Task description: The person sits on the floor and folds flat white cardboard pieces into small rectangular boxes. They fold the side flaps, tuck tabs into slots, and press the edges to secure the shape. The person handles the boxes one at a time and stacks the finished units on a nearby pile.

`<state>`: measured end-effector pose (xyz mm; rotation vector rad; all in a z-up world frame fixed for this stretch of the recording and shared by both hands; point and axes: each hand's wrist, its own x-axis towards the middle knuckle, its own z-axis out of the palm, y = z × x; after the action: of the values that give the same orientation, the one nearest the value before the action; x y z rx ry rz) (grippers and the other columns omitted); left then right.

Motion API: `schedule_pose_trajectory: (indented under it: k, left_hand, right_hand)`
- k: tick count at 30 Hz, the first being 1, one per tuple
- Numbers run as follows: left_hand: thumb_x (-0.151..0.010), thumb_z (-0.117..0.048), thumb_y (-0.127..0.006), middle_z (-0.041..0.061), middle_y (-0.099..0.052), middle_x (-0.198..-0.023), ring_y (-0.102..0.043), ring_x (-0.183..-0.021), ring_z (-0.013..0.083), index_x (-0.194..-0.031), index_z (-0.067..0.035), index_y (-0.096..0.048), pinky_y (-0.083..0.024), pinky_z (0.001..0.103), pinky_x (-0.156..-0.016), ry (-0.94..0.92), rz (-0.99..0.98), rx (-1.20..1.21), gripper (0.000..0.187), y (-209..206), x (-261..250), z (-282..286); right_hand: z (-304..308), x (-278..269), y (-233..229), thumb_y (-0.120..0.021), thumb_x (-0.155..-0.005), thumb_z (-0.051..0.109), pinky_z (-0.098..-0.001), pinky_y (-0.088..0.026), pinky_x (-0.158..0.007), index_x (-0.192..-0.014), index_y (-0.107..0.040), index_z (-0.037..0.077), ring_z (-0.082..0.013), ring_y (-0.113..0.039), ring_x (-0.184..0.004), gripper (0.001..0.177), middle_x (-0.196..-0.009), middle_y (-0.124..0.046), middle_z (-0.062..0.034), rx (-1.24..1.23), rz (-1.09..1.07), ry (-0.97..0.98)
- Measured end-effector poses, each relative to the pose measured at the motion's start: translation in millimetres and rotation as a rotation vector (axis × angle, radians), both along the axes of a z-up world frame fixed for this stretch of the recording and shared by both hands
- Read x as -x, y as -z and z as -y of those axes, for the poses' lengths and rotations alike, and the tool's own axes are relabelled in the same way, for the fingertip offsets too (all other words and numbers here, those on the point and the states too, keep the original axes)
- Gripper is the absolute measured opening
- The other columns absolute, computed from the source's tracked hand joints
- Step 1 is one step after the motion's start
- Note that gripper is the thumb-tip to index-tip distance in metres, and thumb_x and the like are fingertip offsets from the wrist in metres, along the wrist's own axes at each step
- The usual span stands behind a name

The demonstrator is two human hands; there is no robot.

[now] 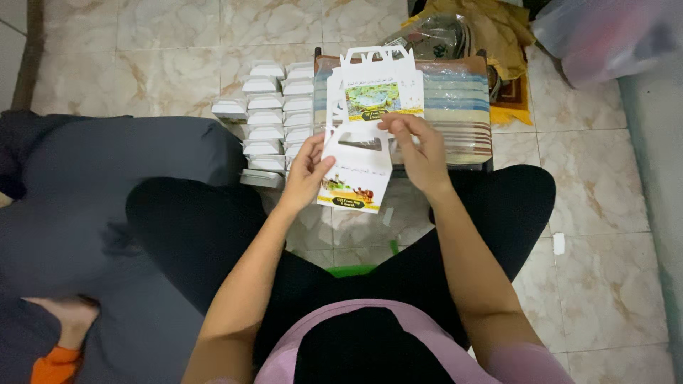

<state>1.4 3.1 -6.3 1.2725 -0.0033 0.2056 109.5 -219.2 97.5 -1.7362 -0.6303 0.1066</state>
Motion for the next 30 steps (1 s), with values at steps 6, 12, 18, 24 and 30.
schedule_pose_trajectory:
  k: [6, 12, 18, 24, 30]
  left_hand:
    - [-0.109, -0.008, -0.051, 0.012, -0.055, -0.147, -0.048, -0.138, 0.0161, -0.147, 0.000, -0.043, -0.034, 0.029, -0.117, -0.101, 0.054, -0.146, 0.039, 14, -1, -2]
    - [-0.101, -0.005, -0.063, 0.009, -0.062, -0.135, -0.060, -0.123, 0.0141, -0.145, -0.002, -0.043, -0.049, 0.029, -0.103, -0.105, -0.018, -0.186, 0.049, -8, 6, 1]
    - [-0.085, 0.002, -0.082, 0.010, -0.068, -0.128, -0.065, -0.114, 0.0143, -0.145, 0.000, -0.047, -0.055, 0.030, -0.097, -0.021, -0.018, -0.071, 0.070, -22, 6, 9]
    - [-0.079, -0.002, -0.088, 0.011, -0.065, -0.132, -0.062, -0.123, 0.0175, -0.144, -0.001, -0.048, -0.050, 0.032, -0.107, -0.066, -0.032, -0.190, 0.077, -26, 11, 2]
    - [-0.077, -0.002, -0.090, 0.009, -0.060, -0.141, -0.054, -0.137, 0.0196, -0.142, -0.002, -0.053, -0.040, 0.035, -0.119, 0.058, -0.018, -0.235, 0.075, -49, 25, -13]
  right_hand:
    - [-5, 0, 11, -0.073, -0.097, 0.019, -0.0280, -0.052, -0.080, -0.112, -0.072, 0.002, -0.0145, -0.062, -0.086, 0.024, -0.101, -0.069, -0.0080, 0.128, 0.043, -0.029]
    - [-7, 2, 20, -0.074, -0.097, 0.018, -0.0266, -0.051, -0.082, -0.099, -0.072, 0.002, -0.0124, -0.062, -0.085, 0.016, -0.093, -0.070, -0.0034, 0.114, -0.063, -0.049]
    - [-9, 4, 17, -0.075, -0.099, 0.016, -0.0294, -0.050, -0.077, -0.096, -0.073, 0.000, -0.0162, -0.059, -0.080, 0.016, -0.089, -0.069, -0.0086, 0.124, 0.021, 0.044]
    - [-2, 9, -2, -0.070, -0.098, 0.017, -0.0316, -0.053, -0.084, -0.114, -0.071, 0.000, -0.0179, -0.069, -0.093, 0.024, -0.102, -0.072, -0.0112, 0.122, 0.095, -0.151]
    - [5, 16, -12, -0.072, -0.094, 0.019, -0.0328, -0.054, -0.067, -0.109, -0.075, 0.001, -0.0193, -0.069, -0.072, 0.023, -0.091, -0.076, -0.0141, 0.394, 0.043, -0.253]
